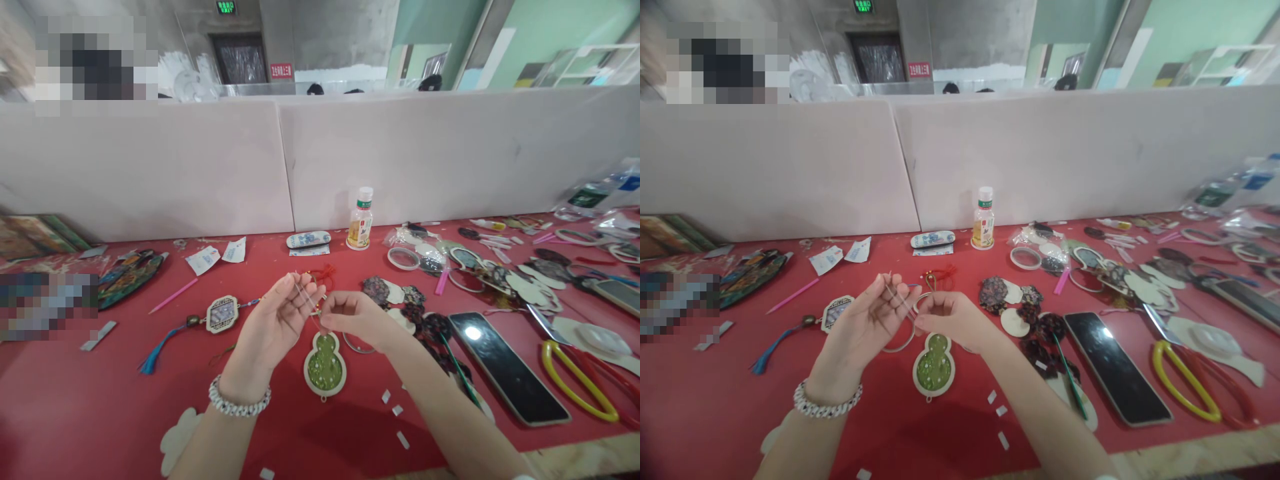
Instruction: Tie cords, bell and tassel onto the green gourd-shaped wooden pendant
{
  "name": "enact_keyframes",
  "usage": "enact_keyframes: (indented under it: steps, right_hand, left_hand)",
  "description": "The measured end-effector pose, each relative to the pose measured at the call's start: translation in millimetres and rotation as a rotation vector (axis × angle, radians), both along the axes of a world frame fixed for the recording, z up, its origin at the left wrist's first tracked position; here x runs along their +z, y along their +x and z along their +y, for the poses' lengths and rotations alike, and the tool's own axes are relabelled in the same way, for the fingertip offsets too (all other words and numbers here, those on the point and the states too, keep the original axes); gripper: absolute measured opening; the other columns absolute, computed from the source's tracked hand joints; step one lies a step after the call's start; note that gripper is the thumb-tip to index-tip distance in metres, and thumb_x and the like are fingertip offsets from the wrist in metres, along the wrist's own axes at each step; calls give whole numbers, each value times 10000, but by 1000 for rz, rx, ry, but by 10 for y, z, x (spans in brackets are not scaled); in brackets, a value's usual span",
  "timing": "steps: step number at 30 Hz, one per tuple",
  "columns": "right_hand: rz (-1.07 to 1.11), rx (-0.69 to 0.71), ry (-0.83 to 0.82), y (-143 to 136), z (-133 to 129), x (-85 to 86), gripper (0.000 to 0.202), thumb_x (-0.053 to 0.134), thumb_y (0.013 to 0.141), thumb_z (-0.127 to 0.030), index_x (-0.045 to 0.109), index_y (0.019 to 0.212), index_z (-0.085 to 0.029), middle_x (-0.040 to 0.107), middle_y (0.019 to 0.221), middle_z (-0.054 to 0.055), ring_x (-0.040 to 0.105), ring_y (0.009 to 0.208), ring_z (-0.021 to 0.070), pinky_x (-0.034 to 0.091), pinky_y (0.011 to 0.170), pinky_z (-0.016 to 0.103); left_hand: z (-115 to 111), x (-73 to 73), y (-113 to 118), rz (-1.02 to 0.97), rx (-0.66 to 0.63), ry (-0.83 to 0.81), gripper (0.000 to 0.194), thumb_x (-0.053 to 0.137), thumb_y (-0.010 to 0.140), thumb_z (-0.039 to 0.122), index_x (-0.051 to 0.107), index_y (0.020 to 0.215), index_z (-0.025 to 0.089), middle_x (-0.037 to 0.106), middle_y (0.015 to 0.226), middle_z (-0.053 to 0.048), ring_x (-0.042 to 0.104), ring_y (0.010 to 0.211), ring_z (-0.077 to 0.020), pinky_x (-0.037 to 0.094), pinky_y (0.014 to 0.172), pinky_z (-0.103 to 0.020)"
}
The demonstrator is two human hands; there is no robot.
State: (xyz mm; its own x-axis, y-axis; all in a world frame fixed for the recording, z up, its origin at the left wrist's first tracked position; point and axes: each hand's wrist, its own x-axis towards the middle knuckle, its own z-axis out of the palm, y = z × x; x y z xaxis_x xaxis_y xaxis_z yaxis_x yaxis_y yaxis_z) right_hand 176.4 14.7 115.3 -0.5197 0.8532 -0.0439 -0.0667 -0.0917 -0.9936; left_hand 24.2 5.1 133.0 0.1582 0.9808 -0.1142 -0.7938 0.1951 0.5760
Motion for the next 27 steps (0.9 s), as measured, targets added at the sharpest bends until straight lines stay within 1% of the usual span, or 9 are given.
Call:
enact_keyframes:
  steps: [3,7,12,15,18,23,27]
  right_hand:
    - [-92,-3,59,24,13,11,118,609,679,-255,540,665,-160,599,635,-16,541,587,98,416,563,217]
    - [-247,15,161,90,52,-13,98,580,696,-254,558,702,-158,594,674,-10,534,608,103,418,588,224]
    - [-531,56,332,214,116,-81,182,521,746,-323,615,758,-168,611,669,-2,538,604,119,411,577,231]
    - [-642,36,401,277,129,-78,215,496,766,-342,634,793,-180,637,707,15,564,644,143,417,604,249]
    - [-675,-12,438,307,122,-44,212,495,766,-347,632,814,-192,646,741,20,574,676,156,422,623,263]
    - [-655,-49,447,293,91,22,220,479,776,-364,624,835,-210,646,764,11,578,687,150,431,623,267]
    - [-597,-102,495,248,33,93,168,486,773,-302,622,801,-208,646,751,-4,576,695,134,433,641,252]
  left_hand:
    - [-4,29,1,-39,28,-35,180,453,819,102,615,741,111,647,727,-22,621,667,-94,480,860,-331]
    - [-26,75,-1,-83,34,-1,218,406,846,89,601,751,98,633,722,-17,608,644,-65,483,862,-288]
    - [-36,86,-10,-116,15,-10,248,378,860,92,596,743,97,628,722,-13,603,635,-57,490,853,-268]
    - [-31,73,-15,-125,8,-15,251,380,858,92,600,736,102,629,730,-12,604,642,-57,490,854,-267]
    - [-20,55,-21,-127,2,-26,251,388,854,97,607,731,104,636,744,-22,609,642,-62,497,843,-279]
    - [1,34,-23,-126,-7,-45,253,389,848,89,619,745,101,655,760,-37,627,669,-82,511,813,-275]
    - [10,30,-8,-140,2,-71,273,379,853,87,625,738,106,668,761,-40,638,697,-90,509,815,-269]
